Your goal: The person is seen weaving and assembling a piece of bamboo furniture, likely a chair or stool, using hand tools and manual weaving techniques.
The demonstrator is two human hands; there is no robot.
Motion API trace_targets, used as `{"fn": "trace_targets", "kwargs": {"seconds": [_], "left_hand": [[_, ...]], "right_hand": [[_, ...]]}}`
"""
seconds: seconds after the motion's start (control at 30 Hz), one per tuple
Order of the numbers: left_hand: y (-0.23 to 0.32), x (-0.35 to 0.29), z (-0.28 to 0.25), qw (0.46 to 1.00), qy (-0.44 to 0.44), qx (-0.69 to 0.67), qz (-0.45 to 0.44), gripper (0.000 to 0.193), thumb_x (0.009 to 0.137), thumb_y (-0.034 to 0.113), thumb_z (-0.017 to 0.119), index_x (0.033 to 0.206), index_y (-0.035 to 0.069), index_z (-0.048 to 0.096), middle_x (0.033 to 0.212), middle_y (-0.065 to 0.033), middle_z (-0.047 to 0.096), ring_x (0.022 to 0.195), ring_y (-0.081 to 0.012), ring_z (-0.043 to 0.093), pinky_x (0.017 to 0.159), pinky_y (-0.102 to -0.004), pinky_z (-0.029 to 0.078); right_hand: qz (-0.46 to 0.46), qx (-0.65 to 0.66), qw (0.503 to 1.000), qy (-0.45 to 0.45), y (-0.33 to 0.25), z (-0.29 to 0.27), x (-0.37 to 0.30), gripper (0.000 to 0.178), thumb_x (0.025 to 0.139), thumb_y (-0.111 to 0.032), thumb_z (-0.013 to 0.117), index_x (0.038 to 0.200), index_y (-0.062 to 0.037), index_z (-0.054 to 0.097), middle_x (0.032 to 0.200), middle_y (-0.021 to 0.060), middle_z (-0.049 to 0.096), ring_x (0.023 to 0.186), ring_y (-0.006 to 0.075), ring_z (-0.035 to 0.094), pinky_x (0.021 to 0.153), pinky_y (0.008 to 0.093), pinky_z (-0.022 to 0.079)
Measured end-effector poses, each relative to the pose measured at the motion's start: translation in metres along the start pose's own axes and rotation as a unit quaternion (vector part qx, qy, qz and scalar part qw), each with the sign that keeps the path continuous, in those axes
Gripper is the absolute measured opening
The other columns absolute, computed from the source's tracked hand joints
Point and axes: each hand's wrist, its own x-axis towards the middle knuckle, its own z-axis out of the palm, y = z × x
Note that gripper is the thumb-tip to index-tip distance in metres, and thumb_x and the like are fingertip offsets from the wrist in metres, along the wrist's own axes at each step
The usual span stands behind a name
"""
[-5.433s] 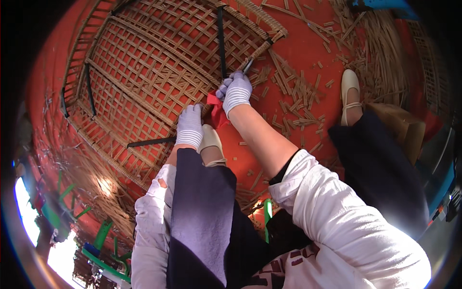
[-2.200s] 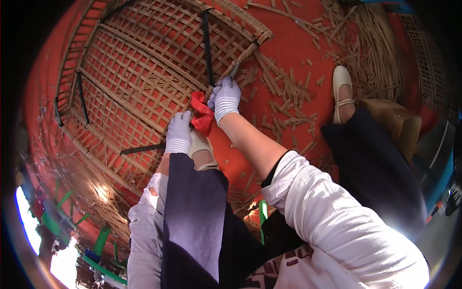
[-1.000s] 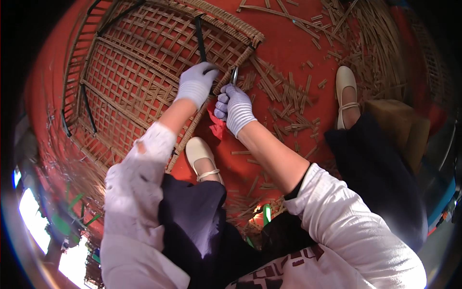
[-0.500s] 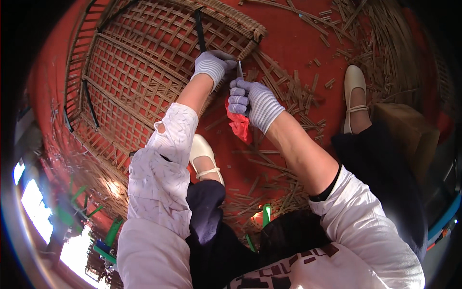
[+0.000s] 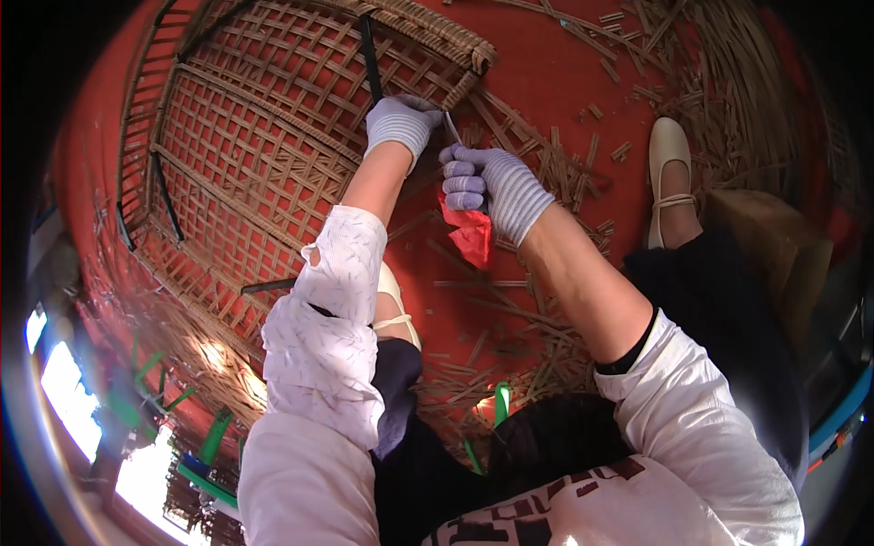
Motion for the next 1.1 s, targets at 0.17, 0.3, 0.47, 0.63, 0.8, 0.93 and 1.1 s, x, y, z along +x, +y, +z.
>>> {"fn": "trace_targets", "kwargs": {"seconds": [0.17, 0.3, 0.47, 0.63, 0.8, 0.93, 1.1], "left_hand": [[0.0, -0.003, 0.0, 0.991, 0.041, 0.083, 0.093, 0.02, 0.077, 0.023, 0.074, 0.093, 0.011, 0.074, 0.09, -0.0123, 0.072, 0.087, -0.0247, 0.07, 0.083, -0.0327, 0.053], [0.0, -0.01, 0.001, 0.988, 0.06, 0.055, 0.134, 0.02, 0.078, 0.02, 0.073, 0.094, 0.009, 0.073, 0.089, -0.012, 0.072, 0.086, -0.0248, 0.07, 0.082, -0.0321, 0.053], [-0.008, -0.018, 0.006, 0.99, 0.077, -0.04, 0.108, 0.018, 0.078, 0.012, 0.072, 0.096, 0.006, 0.072, 0.088, -0.0102, 0.073, 0.082, -0.019, 0.07, 0.079, -0.029, 0.054], [-0.015, -0.015, 0.009, 0.985, 0.062, -0.134, 0.089, 0.019, 0.078, 0.007, 0.071, 0.098, 0.006, 0.071, 0.088, -0.0088, 0.073, 0.08, -0.0141, 0.069, 0.078, -0.0267, 0.054], [-0.022, -0.018, 0.01, 0.982, 0.048, -0.135, 0.121, 0.024, 0.082, 0.005, 0.065, 0.106, 0.005, 0.068, 0.096, -0.0114, 0.072, 0.09, -0.0201, 0.068, 0.084, -0.0307, 0.052], [-0.035, -0.022, -0.002, 0.963, 0.136, 0.037, 0.229, 0.028, 0.08, 0.011, 0.067, 0.107, 0.006, 0.066, 0.101, -0.0133, 0.069, 0.093, -0.0274, 0.067, 0.085, -0.0355, 0.052], [-0.062, -0.052, -0.003, 0.927, 0.194, 0.14, 0.29, 0.036, 0.076, 0.023, 0.073, 0.109, 0.012, 0.063, 0.107, -0.0136, 0.059, 0.1, -0.0346, 0.056, 0.088, -0.0443, 0.046]], "right_hand": [[0.029, 0.114, 0.988, -0.104, 0.005, -0.006, 0.008, 0.014, 0.098, -0.009, 0.039, 0.089, -0.0044, 0.048, 0.058, -0.0045, 0.035, 0.041, 0.0069, 0.028, 0.035, 0.0231, 0.025], [-0.048, -0.058, 0.997, 0.028, 0.018, -0.002, 0.007, 0.013, 0.098, -0.013, 0.043, 0.089, -0.0062, 0.05, 0.057, -0.0041, 0.037, 0.04, 0.0082, 0.029, 0.036, 0.0245, 0.026], [-0.027, -0.032, 0.998, 0.039, 0.013, 0.006, 0.005, 0.014, 0.099, -0.014, 0.041, 0.091, -0.0066, 0.05, 0.057, -0.005, 0.036, 0.042, 0.008, 0.027, 0.036, 0.0253, 0.025], [0.033, 0.027, 0.999, -0.001, 0.01, 0.006, -0.002, 0.016, 0.101, -0.016, 0.04, 0.093, -0.0059, 0.05, 0.055, -0.0046, 0.035, 0.044, 0.0103, 0.032, 0.039, 0.0268, 0.029], [0.022, -0.107, 0.991, 0.076, 0.016, -0.002, -0.007, 0.025, 0.102, -0.027, 0.041, 0.094, -0.0056, 0.051, 0.053, -0.0045, 0.037, 0.044, 0.0124, 0.036, 0.041, 0.0277, 0.034], [-0.137, -0.401, 0.897, 0.125, 0.019, -0.017, -0.018, 0.03, 0.096, -0.035, 0.051, 0.092, -0.0053, 0.055, 0.056, -0.0005, 0.046, 0.044, 0.0117, 0.044, 0.04, 0.0277, 0.036], [-0.144, -0.289, 0.944, 0.068, 0.023, -0.022, -0.027, 0.03, 0.098, -0.03, 0.048, 0.099, -0.0016, 0.058, 0.058, -0.0005, 0.049, 0.043, 0.0084, 0.04, 0.04, 0.0242, 0.034]]}}
